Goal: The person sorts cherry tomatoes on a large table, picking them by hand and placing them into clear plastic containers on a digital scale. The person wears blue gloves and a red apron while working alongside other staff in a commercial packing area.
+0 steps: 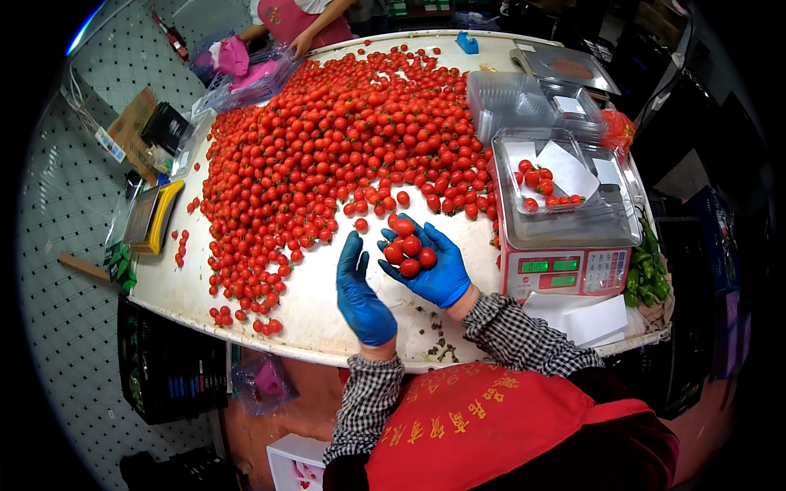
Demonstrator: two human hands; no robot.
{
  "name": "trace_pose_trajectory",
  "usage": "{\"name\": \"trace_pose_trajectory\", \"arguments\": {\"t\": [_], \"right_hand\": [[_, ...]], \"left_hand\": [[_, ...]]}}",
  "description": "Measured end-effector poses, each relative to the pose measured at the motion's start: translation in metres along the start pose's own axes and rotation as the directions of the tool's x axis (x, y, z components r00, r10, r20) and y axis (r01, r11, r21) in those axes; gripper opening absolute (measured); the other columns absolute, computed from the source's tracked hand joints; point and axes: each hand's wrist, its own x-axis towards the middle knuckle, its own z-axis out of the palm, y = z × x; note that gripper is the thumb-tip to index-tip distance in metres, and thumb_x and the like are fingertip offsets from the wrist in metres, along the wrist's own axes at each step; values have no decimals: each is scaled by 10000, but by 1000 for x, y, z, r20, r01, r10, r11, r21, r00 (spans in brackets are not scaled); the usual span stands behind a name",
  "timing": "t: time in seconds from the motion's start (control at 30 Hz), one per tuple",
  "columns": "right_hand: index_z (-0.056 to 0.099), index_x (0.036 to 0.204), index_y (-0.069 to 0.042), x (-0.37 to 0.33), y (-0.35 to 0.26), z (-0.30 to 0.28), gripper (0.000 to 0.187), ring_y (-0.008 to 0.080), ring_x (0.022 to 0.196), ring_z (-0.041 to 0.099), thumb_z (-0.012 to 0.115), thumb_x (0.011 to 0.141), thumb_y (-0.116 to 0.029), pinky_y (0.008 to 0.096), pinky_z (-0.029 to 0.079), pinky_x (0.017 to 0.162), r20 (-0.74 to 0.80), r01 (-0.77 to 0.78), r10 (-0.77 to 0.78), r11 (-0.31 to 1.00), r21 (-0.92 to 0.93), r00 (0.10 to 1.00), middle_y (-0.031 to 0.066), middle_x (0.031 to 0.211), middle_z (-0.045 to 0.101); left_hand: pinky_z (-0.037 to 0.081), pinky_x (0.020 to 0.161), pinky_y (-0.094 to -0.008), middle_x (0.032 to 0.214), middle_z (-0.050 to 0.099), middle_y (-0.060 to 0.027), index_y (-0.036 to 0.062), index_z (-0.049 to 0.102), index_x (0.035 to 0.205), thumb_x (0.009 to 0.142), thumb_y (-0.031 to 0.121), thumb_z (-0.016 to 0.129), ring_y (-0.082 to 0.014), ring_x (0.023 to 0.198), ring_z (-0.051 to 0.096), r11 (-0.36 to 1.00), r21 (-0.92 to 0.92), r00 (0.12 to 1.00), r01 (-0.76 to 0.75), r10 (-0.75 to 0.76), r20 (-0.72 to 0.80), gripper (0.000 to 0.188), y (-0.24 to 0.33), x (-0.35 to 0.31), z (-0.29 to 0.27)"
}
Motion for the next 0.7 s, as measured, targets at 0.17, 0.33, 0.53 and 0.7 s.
{"name": "trace_pose_trajectory", "arguments": {"t": [0.17, 0.33, 0.53, 0.7], "right_hand": [[453, 1466, -116, -20, -31, 43, 520, 337, 1356, 491, 539, 1013, -357, 566, 427, 1113, 140, 76, -77, 997, 14, 987, 171, 1501, 465], [491, 1440, -105, -45, -93, 82, 499, 334, 1347, 501, 575, 999, -321, 566, 444, 1102, 284, 328, -286, 938, -111, 915, 162, 1455, 517], [597, 1322, -52, -75, -198, 100, 384, 267, 1180, 596, 531, 1028, -291, 486, 479, 1074, 221, 669, -654, 584, -460, 723, 114, 1321, 609], [638, 1306, -56, -88, -240, 93, 354, 182, 1227, 572, 559, 1016, -242, 347, 372, 1141, 460, 714, -658, 171, -679, 595, 73, 1288, 653]], "left_hand": [[416, 1069, -394, 1415, 553, -164, -23, 516, 1382, 1093, 376, 330, -246, 1237, 558, 997, -29, 997, 68, -69, -22, 527, -4, 5, -12], [434, 1034, -384, 1356, 597, -137, 6, 559, 1335, 1085, 364, 366, -235, 1193, 584, 986, -31, 987, 162, -162, -11, 477, -20, -1, -20], [436, 1035, -373, 1338, 614, -118, 16, 564, 1344, 1083, 368, 385, -217, 1166, 596, 975, 18, 975, 222, -222, 0, 473, -36, -3, -32], [441, 1006, -356, 1310, 627, -95, 21, 585, 1324, 1088, 339, 387, -203, 1142, 604, 949, 55, 950, 311, -310, -15, 443, -49, -5, -37]]}}
